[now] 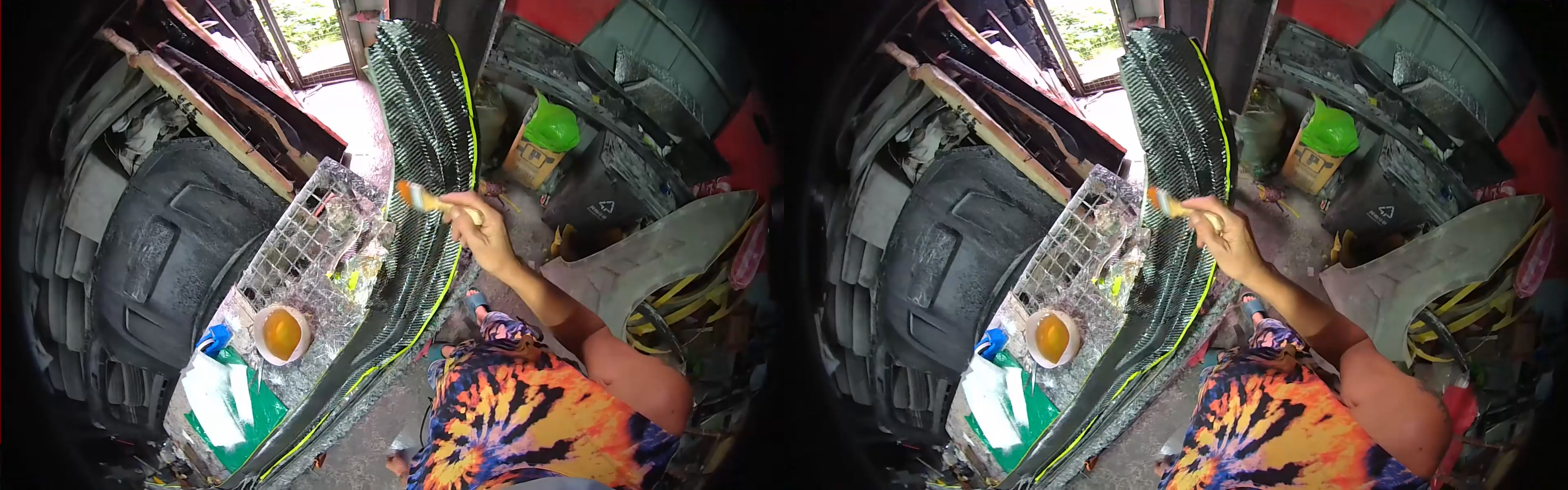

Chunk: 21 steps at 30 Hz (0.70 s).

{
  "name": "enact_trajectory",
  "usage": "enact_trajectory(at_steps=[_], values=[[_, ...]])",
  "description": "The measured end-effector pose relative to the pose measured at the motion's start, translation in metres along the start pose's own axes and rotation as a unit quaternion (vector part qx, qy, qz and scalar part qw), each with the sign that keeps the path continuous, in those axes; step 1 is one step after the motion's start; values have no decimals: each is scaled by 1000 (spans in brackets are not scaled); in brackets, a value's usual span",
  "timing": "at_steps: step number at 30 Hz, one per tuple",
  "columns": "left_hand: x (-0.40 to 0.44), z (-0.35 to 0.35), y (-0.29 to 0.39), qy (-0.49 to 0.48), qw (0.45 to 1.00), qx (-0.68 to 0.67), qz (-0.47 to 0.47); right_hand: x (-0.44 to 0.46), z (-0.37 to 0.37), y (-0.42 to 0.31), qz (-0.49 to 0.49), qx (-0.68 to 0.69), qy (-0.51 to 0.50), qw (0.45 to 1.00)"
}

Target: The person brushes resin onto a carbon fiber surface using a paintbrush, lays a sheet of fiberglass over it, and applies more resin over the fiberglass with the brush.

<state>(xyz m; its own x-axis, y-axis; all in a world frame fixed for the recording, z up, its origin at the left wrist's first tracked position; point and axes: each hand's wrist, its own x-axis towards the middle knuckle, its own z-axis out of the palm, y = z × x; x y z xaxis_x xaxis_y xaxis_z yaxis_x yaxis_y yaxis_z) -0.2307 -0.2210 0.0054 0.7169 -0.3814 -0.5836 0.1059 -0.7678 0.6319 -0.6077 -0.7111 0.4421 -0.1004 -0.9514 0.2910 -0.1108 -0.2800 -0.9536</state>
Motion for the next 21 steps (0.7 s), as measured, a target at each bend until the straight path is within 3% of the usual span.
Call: enact_trajectory(at_steps=[2, 4, 6, 8, 12, 16, 21], values=[[16, -23, 6, -8, 1000, 7, 11, 4, -6, 20, -38, -54, 25, 997], [30, -38, 15, -10, 1000, 13, 18, 10, 1, 34, -187, -222, 37, 956], [26, -43, 36, -13, 999, 13, 29, 8, 7, 49, -173, -325, 1, 930], [5, -50, 76, -21, 999, 17, 45, -2, 20, 63, -53, -386, -65, 919], [9, -53, 72, -1, 999, 30, 12, -37, 44, 74, -112, -411, -104, 899], [16, -59, 59, 8, 999, 44, -1, -66, 45, 62, -134, -334, -146, 922], [27, -64, 52, 7, 998, 55, -4, -33, 30, 55, -153, -326, -53, 931]])
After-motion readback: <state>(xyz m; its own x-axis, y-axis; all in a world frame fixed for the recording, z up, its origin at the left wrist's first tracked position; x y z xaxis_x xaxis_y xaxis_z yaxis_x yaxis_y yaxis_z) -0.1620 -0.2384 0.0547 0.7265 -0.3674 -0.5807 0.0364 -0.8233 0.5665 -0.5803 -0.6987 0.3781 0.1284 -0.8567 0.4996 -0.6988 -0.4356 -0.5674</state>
